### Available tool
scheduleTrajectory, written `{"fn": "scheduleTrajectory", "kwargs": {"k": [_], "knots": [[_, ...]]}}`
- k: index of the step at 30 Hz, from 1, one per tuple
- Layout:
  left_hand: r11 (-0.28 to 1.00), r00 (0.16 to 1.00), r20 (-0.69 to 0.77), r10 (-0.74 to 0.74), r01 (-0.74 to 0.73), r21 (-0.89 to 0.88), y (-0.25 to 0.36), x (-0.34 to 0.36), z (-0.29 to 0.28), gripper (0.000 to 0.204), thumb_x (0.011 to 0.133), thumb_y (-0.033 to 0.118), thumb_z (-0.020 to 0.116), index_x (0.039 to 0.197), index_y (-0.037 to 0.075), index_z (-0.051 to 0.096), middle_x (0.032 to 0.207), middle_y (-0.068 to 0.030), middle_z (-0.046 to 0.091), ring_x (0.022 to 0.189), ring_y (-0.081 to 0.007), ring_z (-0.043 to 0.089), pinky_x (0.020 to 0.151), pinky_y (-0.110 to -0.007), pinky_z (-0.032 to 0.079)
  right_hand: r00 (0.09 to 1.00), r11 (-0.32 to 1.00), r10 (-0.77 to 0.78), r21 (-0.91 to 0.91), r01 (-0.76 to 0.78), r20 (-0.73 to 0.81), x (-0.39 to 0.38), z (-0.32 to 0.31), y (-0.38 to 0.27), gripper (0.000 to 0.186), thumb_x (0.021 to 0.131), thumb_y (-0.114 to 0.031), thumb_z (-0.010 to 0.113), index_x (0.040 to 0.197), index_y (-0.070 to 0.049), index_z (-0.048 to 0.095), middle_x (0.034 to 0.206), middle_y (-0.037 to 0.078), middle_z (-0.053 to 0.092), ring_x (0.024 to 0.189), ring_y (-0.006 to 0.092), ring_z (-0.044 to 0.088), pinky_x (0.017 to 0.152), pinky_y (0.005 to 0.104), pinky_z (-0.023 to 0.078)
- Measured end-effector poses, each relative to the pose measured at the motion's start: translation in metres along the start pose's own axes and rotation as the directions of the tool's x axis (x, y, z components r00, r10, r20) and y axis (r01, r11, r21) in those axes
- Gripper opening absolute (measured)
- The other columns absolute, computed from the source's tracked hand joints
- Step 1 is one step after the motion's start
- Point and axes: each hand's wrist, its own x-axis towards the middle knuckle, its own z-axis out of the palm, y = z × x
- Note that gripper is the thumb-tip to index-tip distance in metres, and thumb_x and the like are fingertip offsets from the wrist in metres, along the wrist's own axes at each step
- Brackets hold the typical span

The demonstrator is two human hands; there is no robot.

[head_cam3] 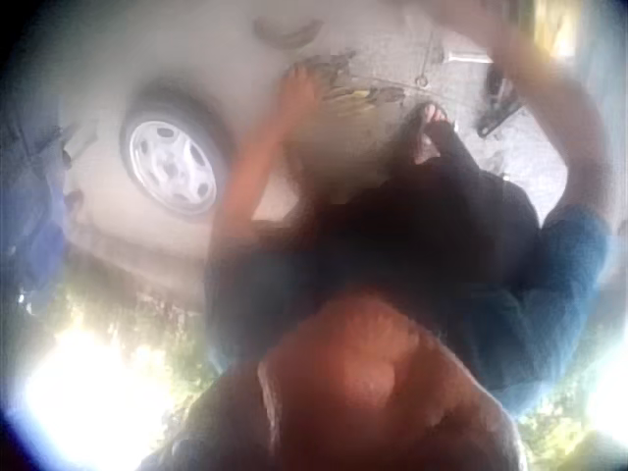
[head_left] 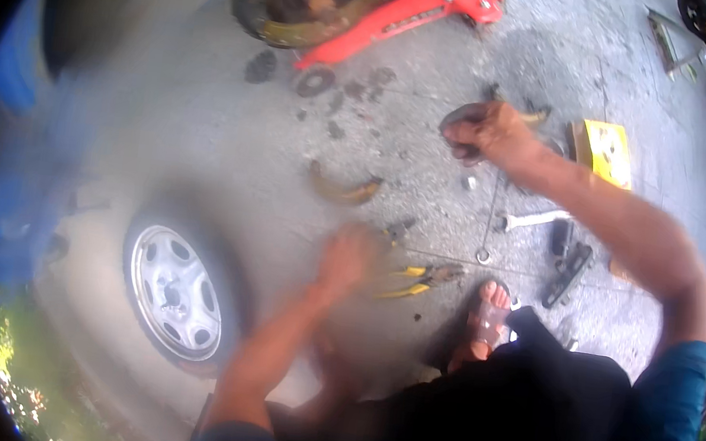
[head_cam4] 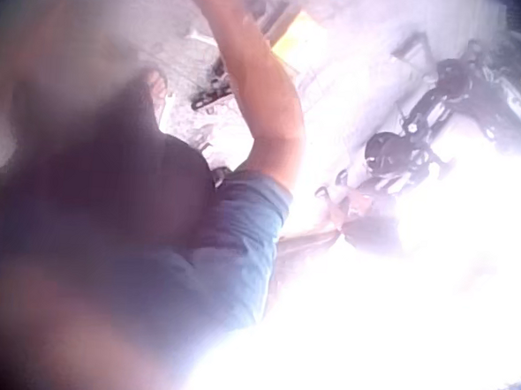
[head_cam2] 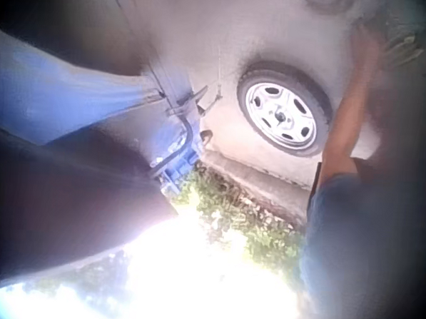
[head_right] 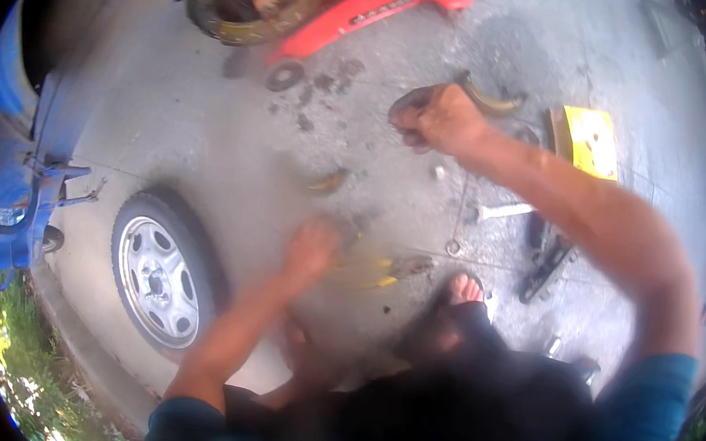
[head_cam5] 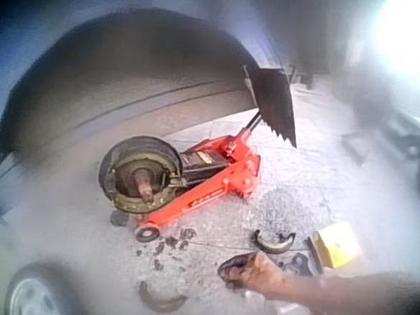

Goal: The person manipulates small brake hardware components using pliers and their hands, then works on the drum brake assembly on the raised vehicle.

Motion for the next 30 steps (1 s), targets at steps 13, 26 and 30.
{"fn": "scheduleTrajectory", "kwargs": {"k": [13, 26, 30], "knots": [[0.995, 0.997, 0.012, -0.074, 0.075, -0.07, 0.013, 0.012, -0.009, 0.032, 0.076, 0.023, 0.061, 0.103, 0.007, 0.062, 0.103, -0.016, 0.056, 0.099, -0.0311, 0.054, 0.083, -0.046, 0.044, 0.975, 0.924, -0.165, 0.322, 0.205, -0.146, 0.058, 0.104, 0.001, 0.025, 0.085, -0.013, 0.061, 0.102, 0.005, 0.063, 0.082, 0.008, 0.063, 0.069, 0.0149, 0.06, 0.061, 0.0287, 0.052], [-0.109, 0.972, -0.189, -0.143, -0.205, -0.973, 0.027, 0.002, -0.172, 0.073, 0.068, 0.022, 0.073, 0.13, 0.001, 0.042, 0.121, -0.0121, 0.051, 0.103, -0.026, 0.054, 0.08, -0.037, 0.047, 0.93, 0.715, -0.256, 0.596, 0.365, -0.262, 0.038, 0.11, -0.052, 0.032, 0.083, -0.017, 0.066, 0.105, 0.005, 0.061, 0.09, 0.008, 0.065, 0.071, 0.0148, 0.062, 0.067, 0.0274, 0.052], [-0.186, 0.987, -0.12, -0.103, -0.138, -0.973, 0.026, 0.001, -0.19, 0.085, 0.062, 0.025, 0.076, 0.134, 0.002, 0.037, 0.128, -0.0138, 0.045, 0.109, -0.0285, 0.052, 0.082, -0.039, 0.046, 0.907, 0.686, -0.342, 0.595, 0.419, -0.245, 0.037, 0.126, -0.066, 0.027, 0.082, -0.016, 0.07, 0.1, 0.002, 0.061, 0.086, 0.006, 0.063, 0.073, 0.0145, 0.062, 0.068, 0.0268, 0.051]]}}
